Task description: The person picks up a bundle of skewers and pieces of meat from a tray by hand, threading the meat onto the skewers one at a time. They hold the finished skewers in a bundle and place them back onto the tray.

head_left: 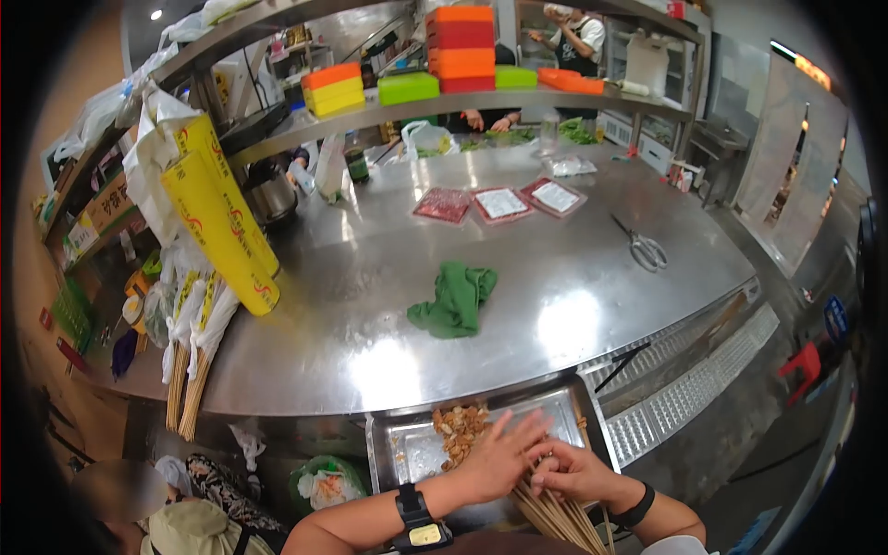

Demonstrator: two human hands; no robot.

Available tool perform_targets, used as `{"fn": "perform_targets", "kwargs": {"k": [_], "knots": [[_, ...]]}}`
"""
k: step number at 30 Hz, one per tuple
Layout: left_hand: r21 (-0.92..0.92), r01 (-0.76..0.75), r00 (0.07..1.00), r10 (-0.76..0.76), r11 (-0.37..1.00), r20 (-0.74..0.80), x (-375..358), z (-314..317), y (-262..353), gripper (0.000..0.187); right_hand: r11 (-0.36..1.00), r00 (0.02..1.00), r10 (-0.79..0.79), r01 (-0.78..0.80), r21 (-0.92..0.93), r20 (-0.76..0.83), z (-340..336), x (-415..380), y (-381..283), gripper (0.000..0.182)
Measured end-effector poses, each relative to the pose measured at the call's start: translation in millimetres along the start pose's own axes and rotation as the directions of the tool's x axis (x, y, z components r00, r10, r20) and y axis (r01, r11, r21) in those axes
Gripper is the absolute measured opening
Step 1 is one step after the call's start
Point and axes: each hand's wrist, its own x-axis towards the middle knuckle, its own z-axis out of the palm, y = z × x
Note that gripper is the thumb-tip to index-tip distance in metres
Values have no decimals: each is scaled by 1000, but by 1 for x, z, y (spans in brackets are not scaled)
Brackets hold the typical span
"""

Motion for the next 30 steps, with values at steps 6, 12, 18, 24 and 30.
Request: {"fn": "perform_targets", "kwargs": {"k": [6,12,18,24,30], "knots": [[-96,-289,956,292,953,26,1,11,-5,50,978,997,-70,77,-196,39,-4,3,18,31],[-99,-217,960,230,971,157,2,-5,12,71,810,850,-516,447,-380,-101,4,-1,17,24],[-190,-454,887,463,870,-1,11,16,22,86,831,671,-547,510,-224,-501,5,-4,8,15],[-287,-472,875,482,833,-39,22,33,34,91,917,776,-396,310,-249,-491,-2,1,7,14],[-266,-452,865,491,851,101,23,44,45,56,809,761,-514,277,-518,-396,0,-9,14,12]]}}
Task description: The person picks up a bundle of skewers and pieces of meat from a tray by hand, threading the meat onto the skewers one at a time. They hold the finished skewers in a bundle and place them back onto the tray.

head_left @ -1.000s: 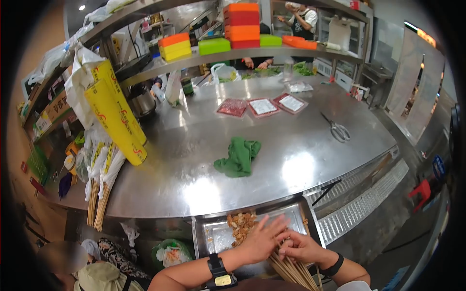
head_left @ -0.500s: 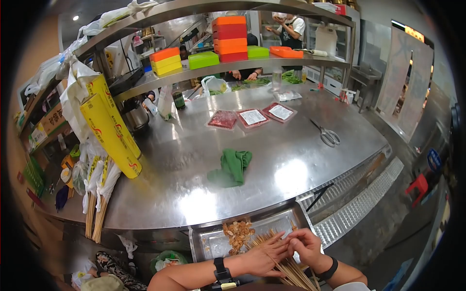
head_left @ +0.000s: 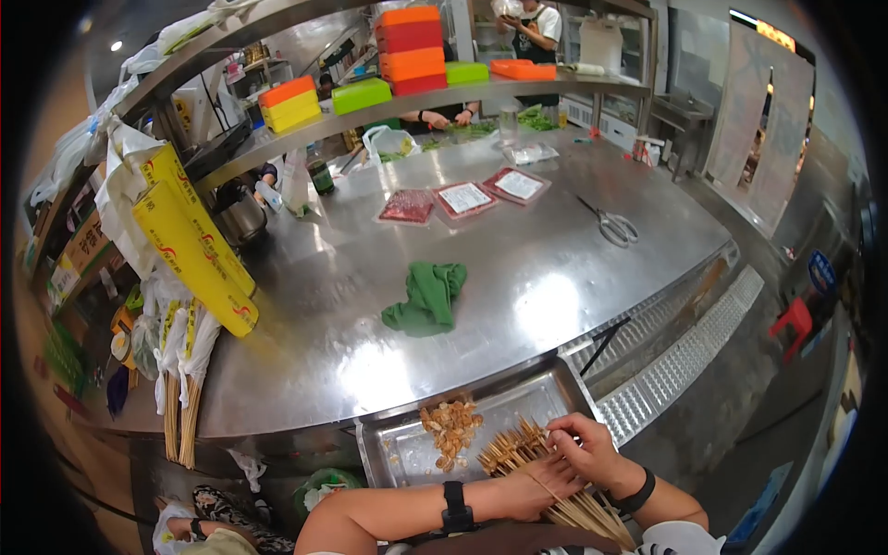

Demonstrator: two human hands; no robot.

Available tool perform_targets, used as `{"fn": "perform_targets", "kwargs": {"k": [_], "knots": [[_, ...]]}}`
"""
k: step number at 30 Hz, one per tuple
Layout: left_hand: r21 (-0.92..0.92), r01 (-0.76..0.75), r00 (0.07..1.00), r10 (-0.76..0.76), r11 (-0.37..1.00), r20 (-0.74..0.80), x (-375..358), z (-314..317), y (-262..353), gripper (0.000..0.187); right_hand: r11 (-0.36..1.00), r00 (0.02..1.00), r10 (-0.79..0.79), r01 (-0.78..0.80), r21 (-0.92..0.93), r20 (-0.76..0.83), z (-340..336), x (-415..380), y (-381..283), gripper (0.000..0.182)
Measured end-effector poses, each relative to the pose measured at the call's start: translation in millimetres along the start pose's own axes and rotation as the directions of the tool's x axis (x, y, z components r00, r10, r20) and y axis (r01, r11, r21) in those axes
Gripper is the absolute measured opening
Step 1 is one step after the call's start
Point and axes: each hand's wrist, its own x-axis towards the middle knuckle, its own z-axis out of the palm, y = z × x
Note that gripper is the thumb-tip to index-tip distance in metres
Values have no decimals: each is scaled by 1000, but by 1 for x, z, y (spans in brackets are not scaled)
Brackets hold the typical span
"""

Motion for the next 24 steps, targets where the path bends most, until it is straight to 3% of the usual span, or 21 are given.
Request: {"fn": "perform_targets", "kwargs": {"k": [2,3,5,6,8,10,13,15,16,18,22,24], "knots": [[95,-45,997,50,994,-52,4,5,0,46,999,997,32,-31,21,-69,-2,-9,5,11],[116,-106,971,129,987,-203,6,6,-1,42,991,992,-93,83,-106,-87,-5,-12,14,9],[7,-70,985,70,998,-157,3,6,-1,41,971,987,-141,121,-207,-81,-8,-21,24,8],[185,-76,988,100,980,-122,4,2,0,40,978,987,-64,32,-208,-148,-8,-24,15,8],[185,-30,999,37,982,-36,-2,-7,3,38,963,978,-157,120,-242,-140,-16,-28,23,11],[174,-49,998,53,984,-22,-5,-10,1,38,975,984,-104,73,-212,-141,-25,-35,20,12],[142,97,994,-104,985,41,-8,-15,-2,45,989,994,59,-71,-127,-92,-41,-46,1,14],[169,92,996,-87,981,-36,-8,-10,-3,49,975,975,146,-112,-193,170,-48,-49,-29,18],[203,97,991,-75,974,-113,-9,-9,-3,52,976,974,141,-106,-191,180,-47,-48,-40,18],[222,104,994,-96,969,-46,-8,-11,-2,56,845,895,24,220,-487,446,-36,-50,-56,21],[206,159,985,-168,965,27,-6,-10,1,53,794,901,-7,269,-545,435,-16,-61,-36,21],[181,148,988,-152,972,7,-7,-10,2,53,797,854,163,181,-576,494,-18,-57,-41,19]]}}
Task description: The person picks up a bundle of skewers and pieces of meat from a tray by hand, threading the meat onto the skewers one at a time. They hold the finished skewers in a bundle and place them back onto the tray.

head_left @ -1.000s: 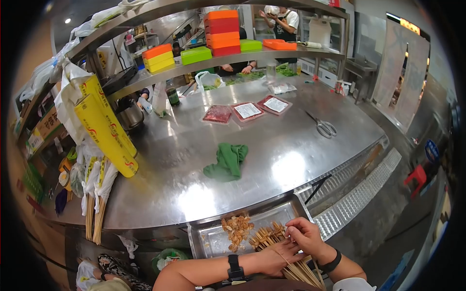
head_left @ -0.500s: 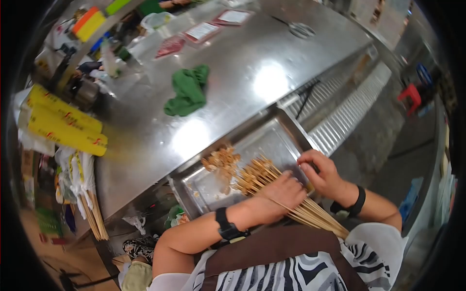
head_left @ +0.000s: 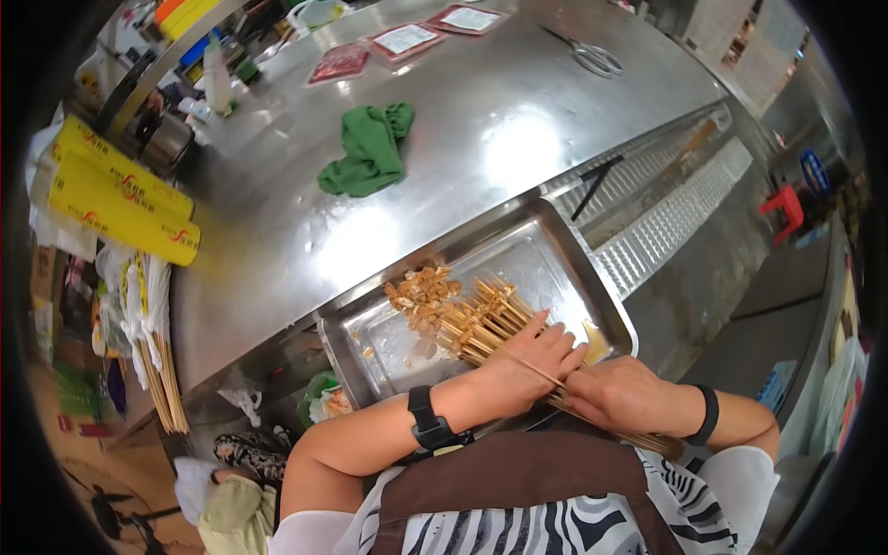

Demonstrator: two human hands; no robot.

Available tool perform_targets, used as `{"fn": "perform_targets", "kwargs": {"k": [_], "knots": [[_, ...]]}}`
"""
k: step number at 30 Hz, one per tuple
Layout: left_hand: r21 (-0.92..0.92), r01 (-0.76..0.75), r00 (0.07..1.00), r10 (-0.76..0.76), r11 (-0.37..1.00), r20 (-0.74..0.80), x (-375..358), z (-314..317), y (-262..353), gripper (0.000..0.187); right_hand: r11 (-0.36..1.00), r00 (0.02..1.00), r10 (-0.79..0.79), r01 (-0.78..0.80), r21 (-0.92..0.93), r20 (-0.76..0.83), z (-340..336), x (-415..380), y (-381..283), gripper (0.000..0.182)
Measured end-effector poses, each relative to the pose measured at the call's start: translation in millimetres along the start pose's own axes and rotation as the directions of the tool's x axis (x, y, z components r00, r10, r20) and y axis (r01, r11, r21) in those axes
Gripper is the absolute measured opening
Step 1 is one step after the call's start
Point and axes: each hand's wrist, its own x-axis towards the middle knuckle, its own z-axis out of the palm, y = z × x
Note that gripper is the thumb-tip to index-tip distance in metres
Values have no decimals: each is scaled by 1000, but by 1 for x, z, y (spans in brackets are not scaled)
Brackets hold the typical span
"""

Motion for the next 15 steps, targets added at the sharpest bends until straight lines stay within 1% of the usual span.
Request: {"fn": "perform_targets", "kwargs": {"k": [1,2,3,4,5,6,7,8,9,10,11,12,13,14,15], "knots": [[9,-2,1000,2,1000,-29,0,1,0,53,1000,1000,-16,16,-8,16,-2,0,-2,19],[11,16,999,-15,1000,-44,-1,4,-1,53,996,999,9,-12,88,37,-5,1,-4,19],[48,-11,993,17,999,-114,-2,8,-2,45,983,998,34,-44,179,58,-7,3,-4,19],[85,-37,982,52,996,-180,-1,13,-2,37,985,997,22,-33,167,68,-9,4,-3,19],[64,-26,978,39,998,-204,0,18,-3,26,964,999,29,-39,264,44,-11,5,-3,20],[71,-14,976,29,997,-214,0,22,-2,26,932,999,38,-42,360,17,-13,7,-2,20],[51,-12,988,19,999,-152,0,24,-1,22,936,999,26,-31,351,19,-16,10,-4,20],[35,-8,996,11,999,-90,-1,24,-1,19,914,999,30,-36,403,22,-20,14,-6,20],[124,-59,997,64,991,-32,-1,22,-4,16,892,999,30,-37,451,23,-26,19,-8,19],[149,-47,997,54,988,-46,1,34,-6,16,902,1000,9,-15,432,16,-29,26,-7,19],[-124,-33,986,13,992,-164,5,56,-9,17,910,999,35,-29,413,-8,-31,34,-6,18],[-386,-59,961,-52,921,-271,7,69,-10,17,918,998,59,-42,393,-33,-34,42,-5,18],[-155,-91,950,39,984,-310,6,67,-8,17,864,988,142,-90,496,-67,-38,52,-7,18],[83,-108,937,129,991,-324,5,61,-6,16,831,973,211,-129,542,-92,-52,62,-16,20],[115,-75,968,100,991,-230,2,44,2,14,804,953,278,-159,574,-125,-63,72,-17,21]]}}
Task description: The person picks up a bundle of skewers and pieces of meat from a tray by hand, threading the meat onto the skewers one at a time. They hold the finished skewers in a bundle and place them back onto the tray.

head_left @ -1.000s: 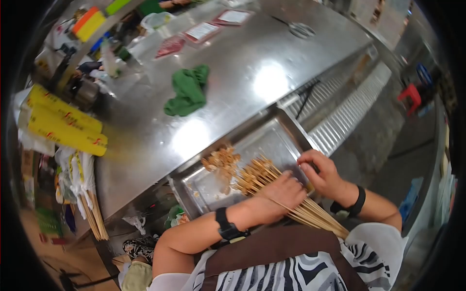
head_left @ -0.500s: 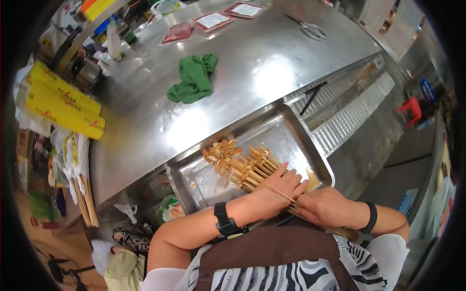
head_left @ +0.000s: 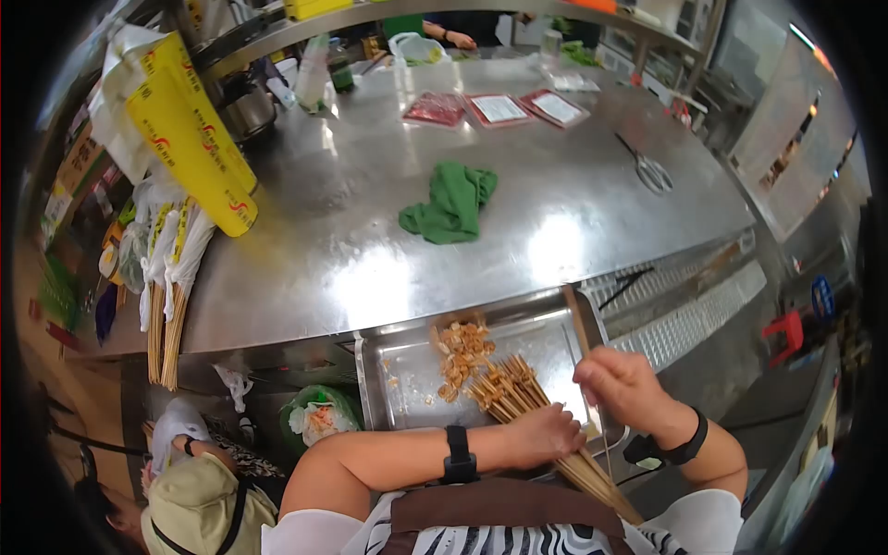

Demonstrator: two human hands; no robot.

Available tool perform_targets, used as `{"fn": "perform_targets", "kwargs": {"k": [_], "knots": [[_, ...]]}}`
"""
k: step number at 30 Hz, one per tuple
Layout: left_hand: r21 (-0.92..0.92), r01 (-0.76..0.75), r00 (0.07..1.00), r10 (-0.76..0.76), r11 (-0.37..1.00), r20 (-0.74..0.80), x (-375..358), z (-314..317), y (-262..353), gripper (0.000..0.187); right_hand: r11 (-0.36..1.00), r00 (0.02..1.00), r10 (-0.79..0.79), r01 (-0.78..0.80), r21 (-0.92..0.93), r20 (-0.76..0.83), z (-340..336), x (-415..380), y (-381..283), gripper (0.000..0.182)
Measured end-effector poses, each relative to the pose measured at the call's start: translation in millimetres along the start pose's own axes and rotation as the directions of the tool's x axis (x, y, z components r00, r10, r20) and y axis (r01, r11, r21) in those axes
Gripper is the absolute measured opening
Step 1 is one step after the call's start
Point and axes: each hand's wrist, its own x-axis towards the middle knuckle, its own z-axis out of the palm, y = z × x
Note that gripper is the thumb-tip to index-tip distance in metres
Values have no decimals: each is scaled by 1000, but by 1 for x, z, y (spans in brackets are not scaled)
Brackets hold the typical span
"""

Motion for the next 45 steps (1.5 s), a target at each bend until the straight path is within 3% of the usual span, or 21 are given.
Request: {"fn": "perform_targets", "kwargs": {"k": [1,5,9,11,15,17,19,23,25,27,28,29,31,32,34,35,37,40,42,43,45], "knots": [[-21,0,1000,0,1000,7,0,-7,0,13,998,997,43,-41,37,-65,-5,9,-8,22],[-29,-39,997,37,999,-69,-4,-3,-6,13,995,989,-24,38,93,-147,-34,63,-13,25],[-124,-71,988,54,990,-142,-2,-11,-7,10,999,997,10,-6,43,-75,-56,124,-6,24],[-96,-15,985,-2,995,-170,0,-18,-6,12,967,985,-124,92,-239,-122,-67,158,5,22],[-36,34,965,-42,999,-257,-8,-34,-6,13,950,955,-213,153,-271,-207,-83,200,21,26],[-30,37,951,-44,999,-305,-12,-42,-7,13,967,917,-223,165,-195,-330,-72,190,10,42],[18,-2,964,6,1000,-265,-11,-41,-10,16,960,933,-254,212,-183,-254,-80,180,15,56],[-1,32,960,-31,999,-280,-15,-41,-15,17,975,988,-156,157,-157,22,-68,96,-3,58],[45,45,981,-36,998,-191,-18,-52,-18,16,996,991,-91,91,5,102,-60,50,28,60],[11,100,973,-96,995,-210,-17,-42,-24,16,983,911,180,-152,-103,372,-51,-5,24,83],[-13,152,964,-152,988,-220,-14,-38,-27,17,975,897,217,-181,-128,384,-42,-27,28,79],[-12,121,971,-120,993,-208,-14,-42,-29,17,967,887,249,-207,-146,390,-31,-47,30,76],[12,148,974,-143,989,-174,-21,-59,-33,12,883,829,434,-312,-351,354,-12,-69,-11,82],[13,162,963,-155,987,-222,-20,-66,-30,10,840,850,471,-352,-414,234,-3,-79,-31,90],[56,183,949,-161,982,-271,-17,-70,-32,10,847,935,332,-239,-475,121,-8,-87,11,66],[71,206,964,-190,976,-185,-15,-74,-30,12,850,962,263,-192,-490,79,-3,-90,27,60],[62,199,977,-193,978,-86,-13,-86,-24,16,912,973,218,-173,-372,81,2,-89,41,53],[117,220,975,-223,968,14,-14,-117,-15,23,914,961,260,-215,-344,91,-5,-93,73,46],[140,109,962,-70,984,-264,-19,-135,-10,36,935,956,265,-223,-274,124,-2,-94,82,47],[119,104,963,-70,987,-260,-26,-140,-7,36,932,951,284,-244,-269,123,-1,-95,89,47],[-116,113,948,-143,987,-286,-46,-150,-4,41,954,971,226,-205,-217,76,2,-97,99,46]]}}
